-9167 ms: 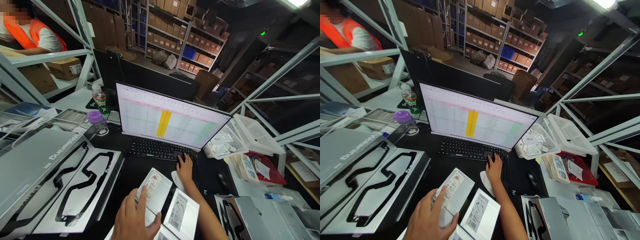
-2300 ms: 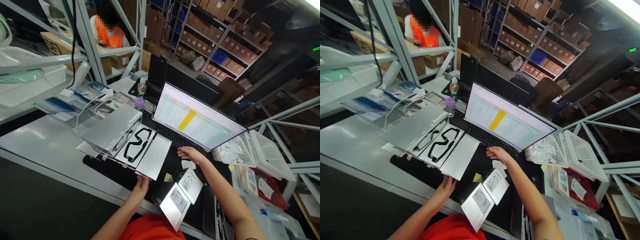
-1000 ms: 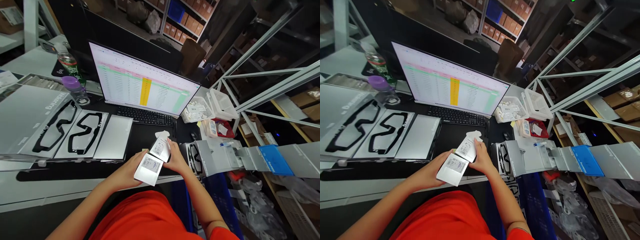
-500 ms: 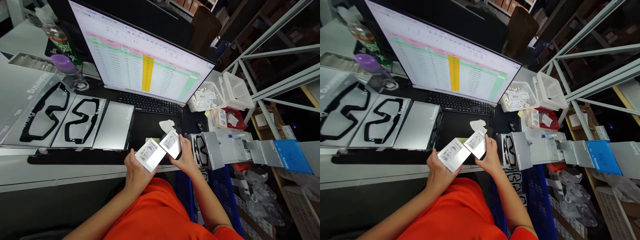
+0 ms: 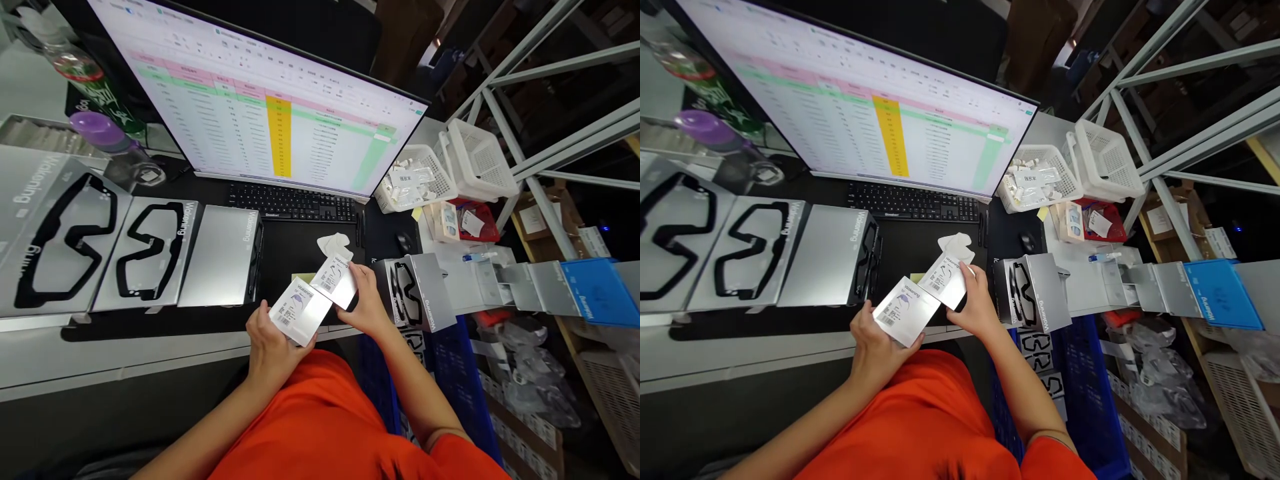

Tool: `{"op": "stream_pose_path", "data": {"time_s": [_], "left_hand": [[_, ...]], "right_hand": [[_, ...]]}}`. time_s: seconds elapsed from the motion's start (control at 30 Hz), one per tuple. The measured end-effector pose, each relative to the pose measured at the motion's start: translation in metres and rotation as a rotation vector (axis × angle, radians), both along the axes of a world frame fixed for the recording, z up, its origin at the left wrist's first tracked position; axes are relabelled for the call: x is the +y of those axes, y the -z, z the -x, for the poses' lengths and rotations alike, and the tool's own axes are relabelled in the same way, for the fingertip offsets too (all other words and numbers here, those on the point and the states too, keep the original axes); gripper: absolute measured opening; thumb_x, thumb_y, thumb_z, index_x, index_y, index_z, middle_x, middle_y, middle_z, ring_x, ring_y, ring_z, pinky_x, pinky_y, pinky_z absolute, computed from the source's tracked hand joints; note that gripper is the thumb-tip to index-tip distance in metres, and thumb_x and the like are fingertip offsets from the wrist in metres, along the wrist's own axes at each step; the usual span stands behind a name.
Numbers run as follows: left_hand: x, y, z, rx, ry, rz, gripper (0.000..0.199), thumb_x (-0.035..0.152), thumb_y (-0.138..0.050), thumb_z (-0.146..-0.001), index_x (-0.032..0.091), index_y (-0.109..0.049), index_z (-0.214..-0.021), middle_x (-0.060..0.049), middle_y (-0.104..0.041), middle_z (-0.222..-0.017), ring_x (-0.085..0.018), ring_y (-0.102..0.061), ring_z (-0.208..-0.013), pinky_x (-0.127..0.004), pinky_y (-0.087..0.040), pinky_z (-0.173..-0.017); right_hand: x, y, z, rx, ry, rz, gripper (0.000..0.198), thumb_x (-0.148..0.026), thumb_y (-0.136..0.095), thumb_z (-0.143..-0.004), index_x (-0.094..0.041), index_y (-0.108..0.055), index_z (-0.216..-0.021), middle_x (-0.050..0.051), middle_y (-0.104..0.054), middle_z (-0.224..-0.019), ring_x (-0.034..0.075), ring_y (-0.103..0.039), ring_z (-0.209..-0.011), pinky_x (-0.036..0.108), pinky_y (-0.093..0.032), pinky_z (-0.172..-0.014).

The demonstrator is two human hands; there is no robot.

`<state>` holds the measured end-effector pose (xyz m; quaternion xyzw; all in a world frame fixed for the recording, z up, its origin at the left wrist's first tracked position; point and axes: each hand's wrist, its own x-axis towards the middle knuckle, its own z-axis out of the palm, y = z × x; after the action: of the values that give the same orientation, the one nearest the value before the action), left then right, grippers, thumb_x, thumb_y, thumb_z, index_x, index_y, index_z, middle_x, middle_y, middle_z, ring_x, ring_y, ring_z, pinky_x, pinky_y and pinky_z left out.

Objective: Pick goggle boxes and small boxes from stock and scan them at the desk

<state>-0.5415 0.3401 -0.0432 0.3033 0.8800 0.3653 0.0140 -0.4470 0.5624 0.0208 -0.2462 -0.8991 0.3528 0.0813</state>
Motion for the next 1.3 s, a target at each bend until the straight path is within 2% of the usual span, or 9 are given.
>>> {"op": "stream_pose_path", "data": {"time_s": [0.33,0.5,0.57,0.63,0.7,0.77,1.03,1.2,1.3], "left_hand": [[-0.015,0.001,0.003,0.064,0.07,0.066,0.143,0.064,-0.085,-0.068,0.004,0.004,-0.163,-0.029,-0.037,-0.14,-0.046,-0.046,-0.127,-0.066,-0.05,-0.104],[-0.021,-0.011,0.013,0.142,0.211,0.151,0.136,0.065,-0.085,-0.064,0.013,-0.011,-0.166,-0.025,-0.041,-0.135,-0.045,-0.052,-0.118,-0.061,-0.055,-0.095],[-0.018,-0.022,0.021,0.282,0.3,0.122,0.132,0.071,-0.079,-0.068,0.013,-0.013,-0.167,-0.028,-0.042,-0.14,-0.049,-0.05,-0.124,-0.065,-0.049,-0.102],[-0.01,-0.036,0.029,0.405,0.372,0.095,0.12,0.074,-0.067,-0.079,0.011,-0.014,-0.167,-0.03,-0.04,-0.15,-0.05,-0.042,-0.138,-0.066,-0.032,-0.118],[0.0,-0.049,0.037,0.465,0.429,0.092,0.103,0.071,-0.053,-0.092,0.007,-0.019,-0.166,-0.029,-0.037,-0.159,-0.046,-0.034,-0.149,-0.061,-0.014,-0.128],[0.012,-0.059,0.045,0.479,0.46,0.099,0.095,0.067,-0.044,-0.098,0.002,-0.023,-0.163,-0.029,-0.033,-0.164,-0.043,-0.028,-0.155,-0.056,-0.008,-0.13],[0.034,-0.057,0.058,0.511,0.526,0.159,0.101,0.075,-0.034,-0.097,-0.002,-0.026,-0.161,-0.03,-0.029,-0.167,-0.043,-0.034,-0.153,-0.056,-0.023,-0.125],[0.03,-0.056,0.047,0.467,0.438,0.2,0.104,0.073,-0.055,-0.088,0.003,-0.031,-0.161,-0.033,-0.027,-0.167,-0.048,-0.042,-0.147,-0.059,-0.038,-0.116],[0.038,-0.058,0.046,0.494,0.431,0.181,0.102,0.063,-0.069,-0.082,0.006,-0.036,-0.16,-0.031,-0.027,-0.168,-0.048,-0.042,-0.146,-0.059,-0.034,-0.117]], "right_hand": [[0.006,0.006,0.012,0.047,-0.078,0.055,0.104,-0.02,-0.078,-0.07,-0.028,-0.03,-0.161,0.016,-0.03,-0.157,0.033,-0.039,-0.149,0.051,-0.047,-0.118],[0.009,0.003,0.021,0.019,-0.123,0.034,0.106,-0.019,-0.079,-0.068,-0.027,-0.03,-0.162,0.016,-0.03,-0.157,0.034,-0.035,-0.152,0.05,-0.039,-0.124],[0.009,0.003,0.02,0.011,-0.125,0.025,0.107,-0.019,-0.079,-0.068,-0.027,-0.029,-0.162,0.016,-0.029,-0.158,0.034,-0.032,-0.153,0.05,-0.036,-0.126],[0.009,0.003,0.018,0.008,-0.121,0.027,0.108,-0.018,-0.079,-0.068,-0.026,-0.028,-0.163,0.016,-0.028,-0.158,0.033,-0.032,-0.153,0.05,-0.036,-0.126],[0.009,0.004,0.015,0.01,-0.117,0.026,0.11,-0.018,-0.079,-0.067,-0.025,-0.026,-0.163,0.016,-0.029,-0.158,0.033,-0.033,-0.152,0.049,-0.037,-0.125],[0.01,0.006,0.013,0.013,-0.115,0.02,0.11,-0.019,-0.078,-0.068,-0.024,-0.025,-0.164,0.016,-0.028,-0.158,0.033,-0.033,-0.152,0.049,-0.037,-0.125],[0.014,0.003,0.01,-0.035,-0.157,0.022,0.119,-0.022,-0.081,-0.07,-0.027,-0.014,-0.168,0.016,-0.025,-0.165,0.034,-0.028,-0.156,0.051,-0.036,-0.126],[0.037,-0.022,-0.002,-0.082,-0.234,0.188,0.126,-0.02,-0.08,-0.069,-0.025,-0.006,-0.17,0.016,-0.006,-0.174,0.032,-0.012,-0.163,0.05,-0.025,-0.131],[0.063,-0.025,0.001,0.087,-0.154,0.236,0.107,-0.015,-0.067,-0.074,-0.029,-0.017,-0.168,0.012,-0.02,-0.173,0.027,-0.027,-0.16,0.049,-0.026,-0.13]]}}
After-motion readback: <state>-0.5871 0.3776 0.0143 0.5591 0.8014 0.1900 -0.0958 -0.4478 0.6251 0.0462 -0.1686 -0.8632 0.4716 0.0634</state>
